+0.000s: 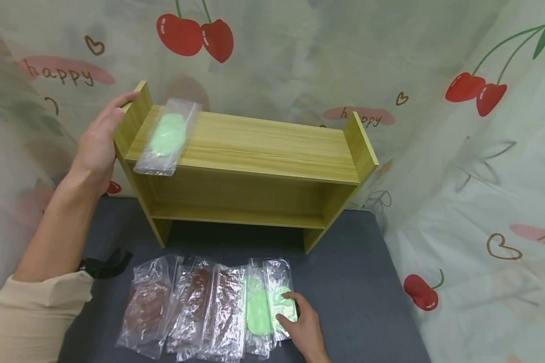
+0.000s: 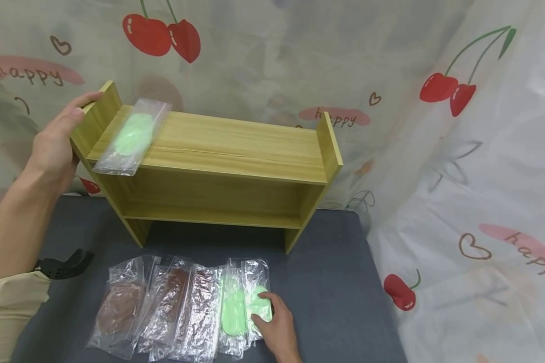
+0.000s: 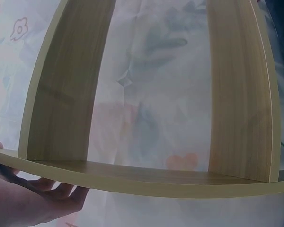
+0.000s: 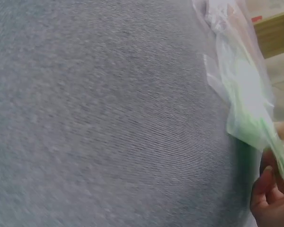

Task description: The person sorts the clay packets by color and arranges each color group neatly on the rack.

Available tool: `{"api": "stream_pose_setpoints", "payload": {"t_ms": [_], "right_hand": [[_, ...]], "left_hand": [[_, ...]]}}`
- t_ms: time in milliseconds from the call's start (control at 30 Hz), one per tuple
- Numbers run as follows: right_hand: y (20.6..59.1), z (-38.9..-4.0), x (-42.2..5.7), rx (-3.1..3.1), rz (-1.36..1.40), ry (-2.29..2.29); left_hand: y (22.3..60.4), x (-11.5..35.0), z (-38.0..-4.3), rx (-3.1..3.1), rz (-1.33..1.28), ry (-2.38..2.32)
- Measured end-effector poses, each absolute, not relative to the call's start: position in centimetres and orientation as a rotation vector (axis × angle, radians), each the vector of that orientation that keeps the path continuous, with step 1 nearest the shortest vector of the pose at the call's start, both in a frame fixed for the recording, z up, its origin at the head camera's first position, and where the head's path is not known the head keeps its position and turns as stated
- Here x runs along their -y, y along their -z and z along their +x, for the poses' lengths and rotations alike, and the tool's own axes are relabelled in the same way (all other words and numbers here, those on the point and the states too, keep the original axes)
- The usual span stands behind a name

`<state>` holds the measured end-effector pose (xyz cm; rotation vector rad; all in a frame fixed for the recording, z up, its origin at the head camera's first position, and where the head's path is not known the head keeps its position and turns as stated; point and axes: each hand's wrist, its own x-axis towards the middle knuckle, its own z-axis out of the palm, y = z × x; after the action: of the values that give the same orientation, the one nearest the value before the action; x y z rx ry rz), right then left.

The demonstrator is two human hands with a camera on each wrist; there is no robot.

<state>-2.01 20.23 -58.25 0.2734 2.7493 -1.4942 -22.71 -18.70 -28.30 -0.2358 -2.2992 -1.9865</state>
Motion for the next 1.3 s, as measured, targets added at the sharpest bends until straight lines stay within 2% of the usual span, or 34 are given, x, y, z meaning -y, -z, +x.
{"api": "stream_pose_setpoints", "payload": {"t_ms": [400,800,1300], "right_hand": [[56.3,-2.7,-21.2,-2.518,0.152,1.88],[52.8,-3.4,-21.0,-2.386,0.079,1.951],[47.4,-4.1,-20.1,-2.305,-0.345,2.066]], "left_hand": [[28.2,18.7,-22.9,2.301,-0.238,1.98],[28.4,18.6,-22.9,2.289,-0.221,1.993],[28.3,18.6,-22.7,2.277,-0.223,2.022]]}}
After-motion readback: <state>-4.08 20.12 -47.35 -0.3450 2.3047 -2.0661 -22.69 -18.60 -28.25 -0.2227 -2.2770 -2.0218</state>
